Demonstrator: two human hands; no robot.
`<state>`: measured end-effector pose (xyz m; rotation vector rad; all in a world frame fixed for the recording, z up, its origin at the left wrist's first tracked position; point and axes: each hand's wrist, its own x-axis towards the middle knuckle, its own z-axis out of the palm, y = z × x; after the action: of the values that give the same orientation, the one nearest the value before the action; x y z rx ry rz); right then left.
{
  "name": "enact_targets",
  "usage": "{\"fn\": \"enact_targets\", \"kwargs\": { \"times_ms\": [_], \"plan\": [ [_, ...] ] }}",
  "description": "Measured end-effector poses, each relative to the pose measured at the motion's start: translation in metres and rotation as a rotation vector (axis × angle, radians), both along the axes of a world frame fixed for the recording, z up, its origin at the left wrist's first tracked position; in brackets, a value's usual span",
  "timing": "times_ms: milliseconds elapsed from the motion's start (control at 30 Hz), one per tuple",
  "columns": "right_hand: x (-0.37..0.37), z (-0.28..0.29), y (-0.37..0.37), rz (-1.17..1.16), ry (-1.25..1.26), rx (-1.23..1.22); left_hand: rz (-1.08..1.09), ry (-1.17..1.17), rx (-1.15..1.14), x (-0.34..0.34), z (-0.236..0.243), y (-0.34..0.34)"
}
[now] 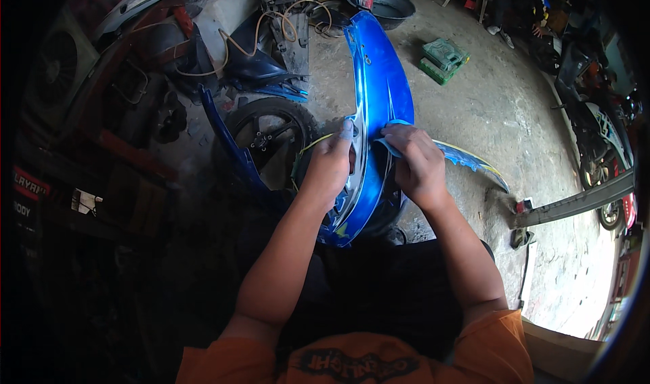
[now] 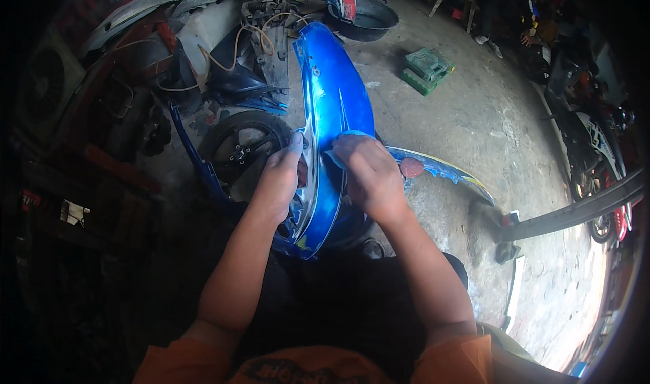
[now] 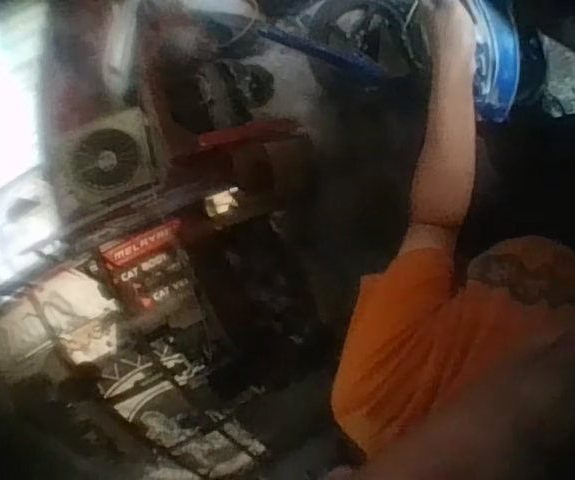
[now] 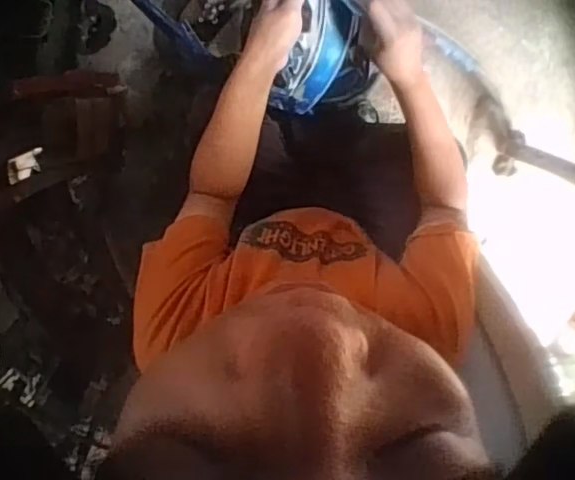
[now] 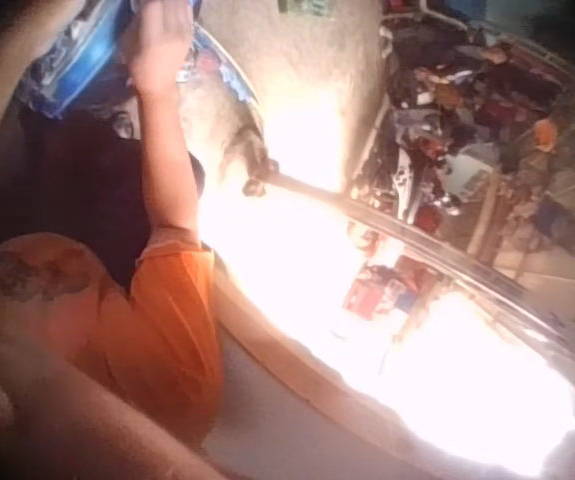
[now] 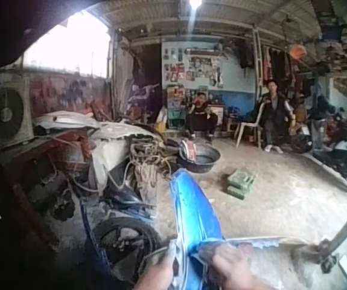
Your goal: The person sands the surface of a blue motorcycle fairing by hand with a piece of sandpaper, dipping it into a bucket of water occasionally.
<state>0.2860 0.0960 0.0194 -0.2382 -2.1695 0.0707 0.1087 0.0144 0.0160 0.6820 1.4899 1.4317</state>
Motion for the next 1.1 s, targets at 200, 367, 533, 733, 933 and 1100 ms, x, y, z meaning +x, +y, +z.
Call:
{"fn": "enact_targets", "kwargs": {
  "times_ms": [200, 367, 533, 733, 933, 1100],
  "plan": [
    [-0.002, 0.0, -0.011, 0.127, -0.058, 0.006, 0.007, -0.003, 0.032, 0.001, 0.0, 0.0],
    [-0.007, -0.005, -0.015, 0.075, -0.016, 0.032, 0.013, -0.015, 0.031, -0.002, -0.002, -0.001],
    [-0.001, 0.0, 0.0, -0.028, 0.014, -0.05, 0.005, -0.005, 0.018, 0.0, -0.005, 0.001],
    [-0.003, -0.003, -0.019, 0.136, -0.093, 0.023, 0.017, -0.004, 0.024, 0.001, 0.0, -0.002],
    [-0.005, -0.009, -0.021, 0.119, -0.018, -0.001, 0.053, 0.021, 0.028, 0.004, 0.004, -0.003],
    [-0.005, -0.01, 0.001, -0.072, 0.046, -0.004, -0.025, -0.015, 0.02, -0.005, -0.004, -0.003]
  ]
}}
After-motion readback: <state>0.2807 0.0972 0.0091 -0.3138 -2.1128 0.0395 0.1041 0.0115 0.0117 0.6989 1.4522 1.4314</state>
